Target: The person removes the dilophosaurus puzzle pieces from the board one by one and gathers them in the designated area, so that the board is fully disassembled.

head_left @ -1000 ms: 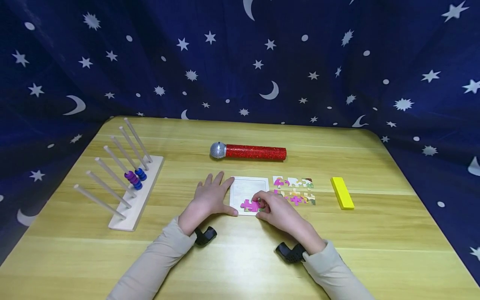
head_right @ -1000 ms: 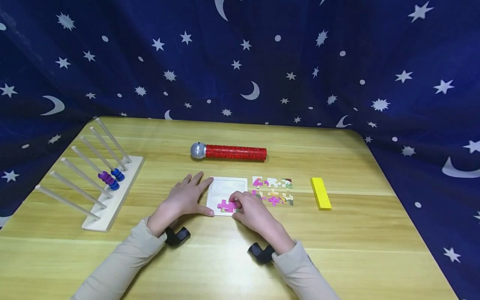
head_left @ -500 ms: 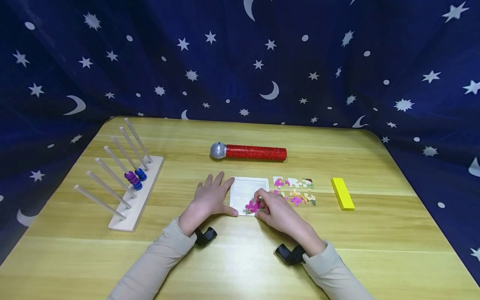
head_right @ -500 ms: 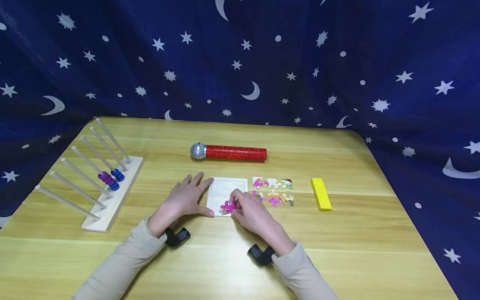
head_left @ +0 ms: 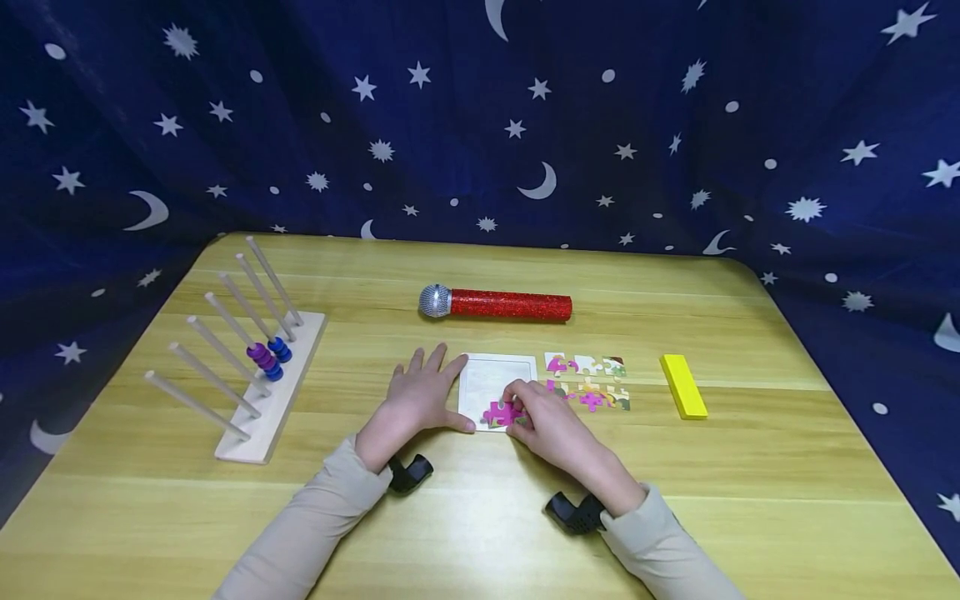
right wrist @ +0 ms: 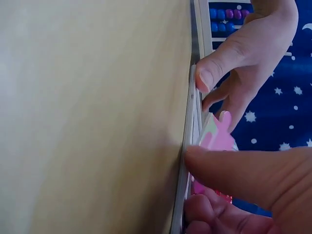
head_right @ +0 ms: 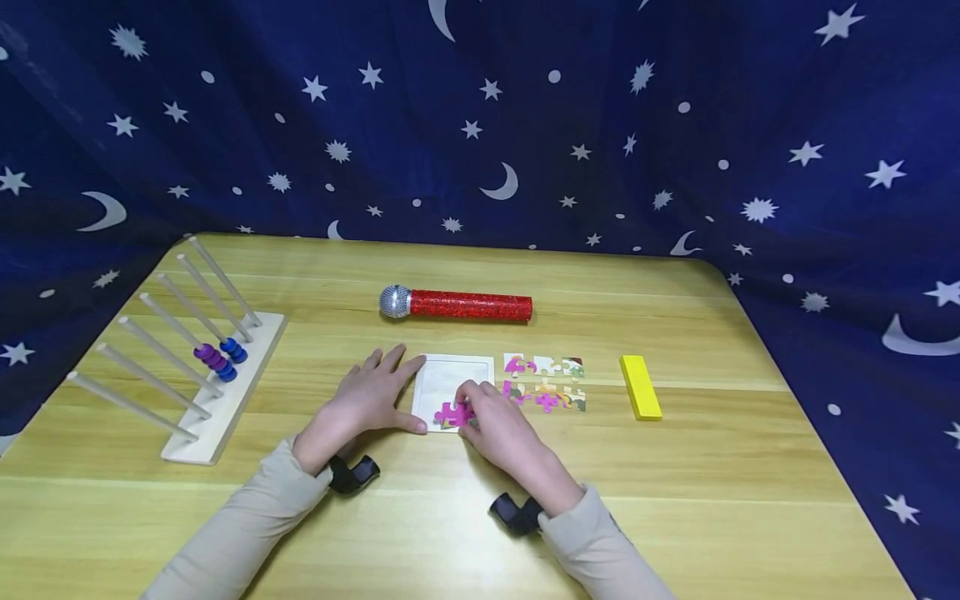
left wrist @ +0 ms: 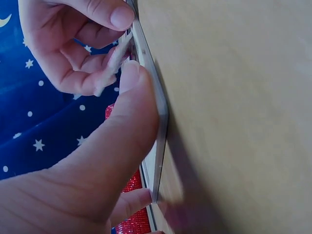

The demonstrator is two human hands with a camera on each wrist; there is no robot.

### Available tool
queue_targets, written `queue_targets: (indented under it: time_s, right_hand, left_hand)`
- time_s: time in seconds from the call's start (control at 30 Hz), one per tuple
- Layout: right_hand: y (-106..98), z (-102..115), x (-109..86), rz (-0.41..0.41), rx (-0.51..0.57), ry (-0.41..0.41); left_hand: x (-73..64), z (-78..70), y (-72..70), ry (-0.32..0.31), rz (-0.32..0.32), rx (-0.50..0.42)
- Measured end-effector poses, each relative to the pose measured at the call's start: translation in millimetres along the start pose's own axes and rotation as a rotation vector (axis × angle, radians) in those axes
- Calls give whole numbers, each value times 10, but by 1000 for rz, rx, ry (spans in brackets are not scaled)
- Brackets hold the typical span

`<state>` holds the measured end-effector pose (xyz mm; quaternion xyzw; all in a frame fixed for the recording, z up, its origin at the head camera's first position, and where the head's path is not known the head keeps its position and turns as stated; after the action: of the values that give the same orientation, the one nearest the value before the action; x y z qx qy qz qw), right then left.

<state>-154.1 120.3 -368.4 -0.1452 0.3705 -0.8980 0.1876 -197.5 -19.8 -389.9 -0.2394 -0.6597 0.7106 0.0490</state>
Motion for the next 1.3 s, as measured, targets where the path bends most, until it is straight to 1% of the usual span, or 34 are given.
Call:
queue_targets:
  time_s: [0.2, 0.33, 0.4, 0.5, 0.6, 0.73, 0.83, 0.9, 1.03, 1.1, 1.2, 1.3]
  right_hand:
    - [-3, 6, 3, 8, 50, -10]
    - [-13, -15, 1, 35, 74, 28]
    - [-61, -39, -20, 54, 100, 53]
    - [-208, -113, -96, 87, 149, 94]
    - [-421, -245, -233, 103, 173, 143]
    - [-666, -443, -432, 107, 141, 211]
    - [-755, -543, -530, 117, 124, 242]
    - [-768, -582, -553, 128, 119, 257]
    - [-762, -612, -558, 144, 98, 281]
    - [-759, -592, -537, 143, 83, 277]
    - [-731, -519, -453, 127, 67, 261]
    - [-626, -395, -308, 122, 72, 215]
  left_hand:
    - [1, -3, 3, 0, 4, 5]
    - [-1, -4, 2, 0, 6, 0]
    - [-1, -11, 1, 2, 5, -6]
    - [-5, -19, 1, 7, 8, -15]
    - [-7, -20, -1, 14, 9, -27]
    - [-13, -11, -2, 16, 9, -37]
    - [-17, -6, 1, 14, 11, -37]
    - [-17, 2, 2, 14, 10, -37]
    - [-17, 2, 0, 18, 9, -39]
    - [-16, 0, -1, 18, 10, -39]
    - [-17, -3, 1, 16, 16, -35]
    - [-21, 1, 0, 17, 19, -30]
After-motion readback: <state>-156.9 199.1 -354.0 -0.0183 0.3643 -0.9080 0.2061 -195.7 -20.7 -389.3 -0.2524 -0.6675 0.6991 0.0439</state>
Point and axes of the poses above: each hand's wrist, its own x-axis towards the middle knuckle, its own y-axis out of the palm, z = x × y, the point moved 7 cm from there along x, towards the middle knuckle, and after that the axes turned 15 degrees about x, right-handed, at the moved point
